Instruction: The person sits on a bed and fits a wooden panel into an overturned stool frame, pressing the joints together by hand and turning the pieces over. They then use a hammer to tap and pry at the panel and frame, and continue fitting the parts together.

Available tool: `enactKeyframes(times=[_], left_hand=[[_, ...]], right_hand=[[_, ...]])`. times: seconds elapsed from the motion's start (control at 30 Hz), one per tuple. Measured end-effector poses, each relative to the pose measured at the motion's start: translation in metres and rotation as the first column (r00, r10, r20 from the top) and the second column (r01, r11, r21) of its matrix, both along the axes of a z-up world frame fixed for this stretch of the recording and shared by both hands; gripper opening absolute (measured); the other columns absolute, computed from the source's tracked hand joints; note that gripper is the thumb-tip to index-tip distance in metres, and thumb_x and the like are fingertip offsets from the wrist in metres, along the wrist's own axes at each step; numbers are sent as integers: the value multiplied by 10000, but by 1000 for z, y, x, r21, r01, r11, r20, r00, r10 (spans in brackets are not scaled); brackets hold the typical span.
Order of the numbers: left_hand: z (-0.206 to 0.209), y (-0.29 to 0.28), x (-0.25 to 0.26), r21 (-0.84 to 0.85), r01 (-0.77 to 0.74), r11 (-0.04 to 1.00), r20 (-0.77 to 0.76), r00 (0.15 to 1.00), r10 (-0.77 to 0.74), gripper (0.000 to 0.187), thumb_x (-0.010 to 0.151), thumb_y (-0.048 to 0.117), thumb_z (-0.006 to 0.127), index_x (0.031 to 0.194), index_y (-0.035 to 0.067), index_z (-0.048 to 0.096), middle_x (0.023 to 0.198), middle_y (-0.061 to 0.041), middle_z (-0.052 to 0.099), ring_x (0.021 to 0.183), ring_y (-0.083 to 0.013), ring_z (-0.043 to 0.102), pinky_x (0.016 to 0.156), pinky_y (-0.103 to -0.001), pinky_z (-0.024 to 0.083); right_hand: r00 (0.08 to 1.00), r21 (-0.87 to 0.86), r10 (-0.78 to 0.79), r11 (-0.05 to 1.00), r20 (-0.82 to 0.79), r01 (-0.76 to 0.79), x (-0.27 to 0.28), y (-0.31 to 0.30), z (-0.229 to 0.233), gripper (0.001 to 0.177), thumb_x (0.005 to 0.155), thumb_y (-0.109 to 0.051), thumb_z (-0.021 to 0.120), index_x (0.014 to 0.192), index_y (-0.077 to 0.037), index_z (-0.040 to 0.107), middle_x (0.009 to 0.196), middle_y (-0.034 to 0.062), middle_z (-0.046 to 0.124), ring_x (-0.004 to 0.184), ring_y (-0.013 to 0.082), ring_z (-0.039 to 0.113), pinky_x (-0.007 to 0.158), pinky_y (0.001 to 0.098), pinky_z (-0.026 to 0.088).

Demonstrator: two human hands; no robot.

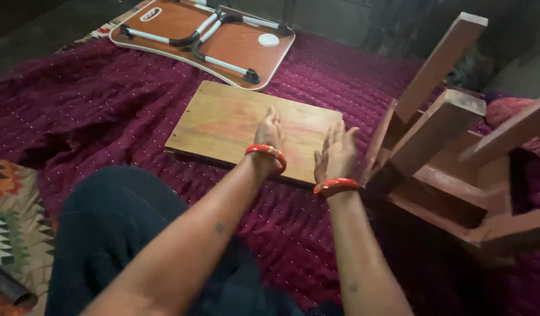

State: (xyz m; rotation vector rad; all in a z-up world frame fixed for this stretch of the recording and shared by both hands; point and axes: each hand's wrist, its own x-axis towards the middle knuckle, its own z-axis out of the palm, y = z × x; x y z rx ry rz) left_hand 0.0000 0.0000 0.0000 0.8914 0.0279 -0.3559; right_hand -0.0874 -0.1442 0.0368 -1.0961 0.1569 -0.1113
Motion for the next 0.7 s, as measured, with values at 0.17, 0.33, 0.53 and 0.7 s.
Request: enactKeyframes(times=[0.17, 0.33, 0.53, 0.7], left_hand=[[54, 26, -43, -722, 4, 691, -76, 993, -85, 1164, 870, 903, 260, 1647, 61, 58, 1739, -105, 25, 1592, -227, 9, 1248, -432, -14], [107, 46, -61, -807, 49, 588, 19, 998, -58, 1099, 830, 883, 255, 1638, 150, 124, 1725, -61, 99, 1589, -223, 61, 1243, -514, 36], [134, 56, -69, -807, 66, 588, 62, 998, -26, 1076, 833, 890, 262, 1633, 179, 154, 1729, -55, 117, 1588, -226, 66, 1252, -547, 59], [126, 50, -66, -804, 100, 586, 82, 995, -58, 1103, 835, 894, 255, 1641, 149, 144, 1729, -62, 114, 1588, -223, 61, 1249, -517, 33]], right_hand=[[952, 557, 23, 806, 305, -198, -28, 3, 47, 961, 877, -824, 301, 1635, -280, 70, 1747, 58, 153, 1607, 302, 184, 1269, 599, 180], [916, 633, 2, 722, 401, -279, -30, 19, 88, 985, 861, -833, 314, 1649, -289, 81, 1733, 95, 168, 1594, 327, 213, 1263, 636, 226], [886, 574, 37, 749, 462, -331, -38, 32, 112, 1005, 841, -842, 329, 1643, -301, 57, 1741, 67, 99, 1600, 311, 157, 1234, 740, 209], [904, 541, 35, 791, 427, -286, -41, 31, 111, 1013, 831, -838, 342, 1636, -292, 58, 1740, 68, 72, 1598, 302, 132, 1228, 747, 170]])
